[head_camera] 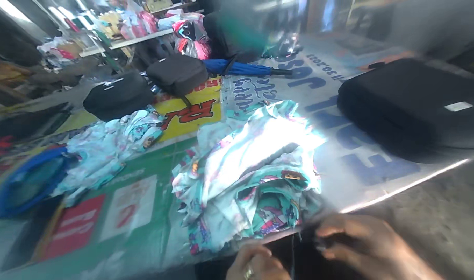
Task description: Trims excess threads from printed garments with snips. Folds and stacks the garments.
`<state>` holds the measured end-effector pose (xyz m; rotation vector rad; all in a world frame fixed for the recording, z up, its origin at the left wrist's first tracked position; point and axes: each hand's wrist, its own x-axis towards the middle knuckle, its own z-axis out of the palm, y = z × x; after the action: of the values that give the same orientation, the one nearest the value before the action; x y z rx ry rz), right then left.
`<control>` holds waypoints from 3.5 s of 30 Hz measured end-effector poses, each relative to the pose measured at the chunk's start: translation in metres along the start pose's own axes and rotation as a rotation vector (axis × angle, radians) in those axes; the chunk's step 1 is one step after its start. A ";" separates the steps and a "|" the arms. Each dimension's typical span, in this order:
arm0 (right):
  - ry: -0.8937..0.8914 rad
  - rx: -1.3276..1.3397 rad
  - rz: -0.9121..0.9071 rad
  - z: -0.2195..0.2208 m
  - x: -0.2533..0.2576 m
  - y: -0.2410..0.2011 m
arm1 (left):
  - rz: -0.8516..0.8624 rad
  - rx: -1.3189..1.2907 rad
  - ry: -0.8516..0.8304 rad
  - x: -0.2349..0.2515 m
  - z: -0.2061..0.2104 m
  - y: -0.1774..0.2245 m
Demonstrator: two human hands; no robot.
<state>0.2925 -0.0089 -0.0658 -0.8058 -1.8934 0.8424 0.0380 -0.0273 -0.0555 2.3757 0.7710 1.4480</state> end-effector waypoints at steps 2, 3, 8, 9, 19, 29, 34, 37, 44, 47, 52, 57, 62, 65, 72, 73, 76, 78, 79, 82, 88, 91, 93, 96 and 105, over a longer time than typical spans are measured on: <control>0.044 0.007 0.033 -0.003 -0.001 0.001 | 0.011 0.012 0.033 0.002 -0.004 -0.006; 0.060 -0.029 0.036 -0.003 -0.001 0.002 | -0.001 0.027 0.051 0.002 -0.003 -0.008; 0.112 -0.224 0.019 0.002 0.003 -0.001 | -0.209 0.341 0.115 0.015 0.024 -0.006; 0.115 -0.277 0.014 0.003 0.005 -0.003 | -0.199 0.444 0.098 0.016 0.027 -0.009; 0.081 -0.667 -0.120 0.012 0.009 -0.017 | -0.273 0.449 -0.103 0.007 0.017 0.006; 0.126 -0.790 -0.260 0.024 0.013 -0.013 | -0.278 0.235 0.043 -0.002 0.025 0.011; 0.141 -0.761 -0.269 0.025 0.015 -0.013 | -0.255 0.242 0.040 -0.001 0.027 0.008; 0.135 -0.729 -0.273 0.026 0.014 -0.011 | -0.230 0.219 0.014 0.000 0.028 0.010; 0.228 -0.411 -0.028 0.009 0.024 0.002 | -0.173 0.499 -0.062 0.015 0.004 0.004; 0.304 -0.409 0.007 -0.006 0.037 -0.001 | -0.148 0.755 -0.143 0.040 0.012 -0.019; 0.229 -0.285 0.006 -0.032 0.061 0.002 | -0.289 0.160 -0.105 0.089 0.011 -0.040; 0.279 -0.195 0.013 -0.039 0.090 0.009 | -0.700 -0.679 -0.016 0.128 -0.016 -0.059; 0.167 -0.151 0.163 -0.027 0.116 0.002 | -0.777 -0.891 -0.001 0.137 -0.020 -0.061; 0.133 -0.052 0.142 -0.034 0.121 0.006 | -0.759 -0.933 -0.016 0.138 -0.024 -0.064; 0.319 -0.355 0.035 -0.094 0.143 -0.008 | -0.226 0.262 -0.669 0.109 -0.064 -0.075; 0.329 -0.407 0.047 -0.099 0.146 -0.011 | -0.158 0.375 -0.643 0.106 -0.077 -0.077; 0.323 -0.523 0.050 -0.106 0.163 -0.006 | -0.242 0.324 -0.411 0.120 -0.123 -0.080; 0.321 -0.582 0.062 -0.105 0.187 0.000 | -0.288 0.330 -0.264 0.133 -0.138 -0.080; 0.314 -0.598 0.085 -0.105 0.201 0.004 | -0.284 0.374 -0.208 0.140 -0.140 -0.082; 0.324 -0.616 0.179 -0.099 0.241 0.021 | -0.263 0.590 -0.091 0.158 -0.128 -0.096; 0.053 -0.716 0.494 -0.039 0.264 0.113 | -0.508 0.619 -0.451 0.131 -0.070 -0.197; 0.018 -0.568 0.468 -0.051 0.261 0.139 | -0.603 0.330 -0.472 0.134 -0.081 -0.216; 0.085 -0.537 0.489 -0.061 0.252 0.116 | -0.608 0.298 -0.473 0.135 -0.085 -0.221; 0.274 -0.603 0.357 -0.068 0.216 0.060 | -0.622 0.248 -0.409 0.127 -0.089 -0.237; -0.037 -0.729 0.271 -0.032 0.080 0.036 | -0.089 0.711 -0.037 0.143 -0.082 -0.129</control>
<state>0.2965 0.0820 -0.0467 -1.5158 -2.1724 0.2951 -0.0214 0.1547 0.0288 2.7830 1.5692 1.2197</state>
